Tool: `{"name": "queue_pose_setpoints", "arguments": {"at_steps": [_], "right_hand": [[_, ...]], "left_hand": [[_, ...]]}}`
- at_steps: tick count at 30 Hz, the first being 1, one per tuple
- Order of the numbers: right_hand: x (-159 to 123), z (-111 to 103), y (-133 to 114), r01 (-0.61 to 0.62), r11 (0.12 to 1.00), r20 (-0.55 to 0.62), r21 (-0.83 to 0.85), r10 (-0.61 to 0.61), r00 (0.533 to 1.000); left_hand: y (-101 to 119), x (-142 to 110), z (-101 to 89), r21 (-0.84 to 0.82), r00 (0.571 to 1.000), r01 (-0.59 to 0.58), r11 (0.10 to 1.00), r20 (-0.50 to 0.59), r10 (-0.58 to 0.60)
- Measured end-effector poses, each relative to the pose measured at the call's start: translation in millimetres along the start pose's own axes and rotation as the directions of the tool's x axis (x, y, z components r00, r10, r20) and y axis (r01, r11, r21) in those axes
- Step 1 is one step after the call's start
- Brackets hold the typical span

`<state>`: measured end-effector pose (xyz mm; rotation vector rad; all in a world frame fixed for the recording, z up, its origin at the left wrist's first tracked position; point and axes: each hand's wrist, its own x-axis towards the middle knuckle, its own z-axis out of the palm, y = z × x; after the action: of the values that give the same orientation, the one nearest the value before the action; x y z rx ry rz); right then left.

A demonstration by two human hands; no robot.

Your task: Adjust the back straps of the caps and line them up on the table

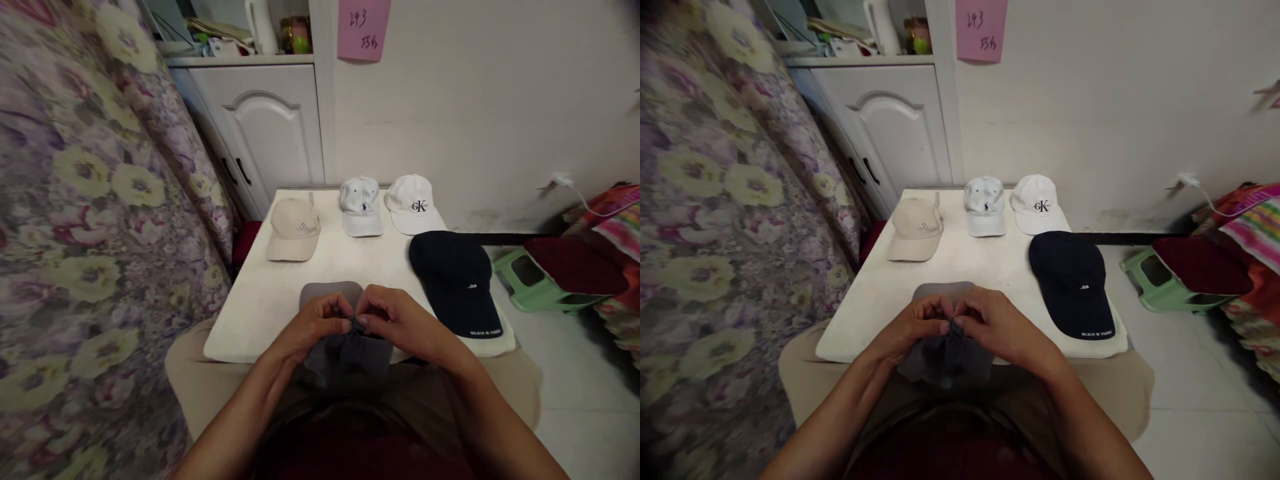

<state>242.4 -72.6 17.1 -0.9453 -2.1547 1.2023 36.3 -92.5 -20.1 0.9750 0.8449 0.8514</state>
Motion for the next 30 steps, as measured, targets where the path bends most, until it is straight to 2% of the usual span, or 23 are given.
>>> {"name": "queue_pose_setpoints", "arguments": {"at_steps": [3, 6, 16, 21, 27, 30], "right_hand": [[-1, 2, 2, -0.047, 0.997, -0.007, 0.062, 0.048, 0.999], [0, 1, 2, -0.033, 0.996, 0.003, 0.077, 0.033, 0.999], [3, -6, -3, 0.077, 0.995, 0.097, -0.065, -0.07, 0.993], [4, -4, -7, 0.062, 0.998, 0.038, -0.03, -0.061, 0.997], [-6, 6, 9, -0.026, 0.978, -0.142, 0.207, 0.057, 0.988], [-11, 19, 17, -0.005, 0.961, -0.18, 0.277, 0.057, 0.982]], "left_hand": [[0, 0, 0.5, -0.009, 1.0, -0.003, 1.0, 0.006, 0.003], [-1, 0, 0.5, 0.004, 1.0, 0.012, 1.0, 0.001, -0.012], [-1, 3, -0.2, 0.12, 0.997, -0.038, 0.992, 0.078, 0.028], [0, 3, 1.2, 0.083, 0.998, -0.011, 0.997, 0.065, 0.005], [4, -2, 0.4, -0.023, 1.0, -0.002, 1.0, -0.031, 0.001], [5, -3, 1.1, -0.035, 0.999, -0.006, 0.999, -0.036, 0.005]]}}
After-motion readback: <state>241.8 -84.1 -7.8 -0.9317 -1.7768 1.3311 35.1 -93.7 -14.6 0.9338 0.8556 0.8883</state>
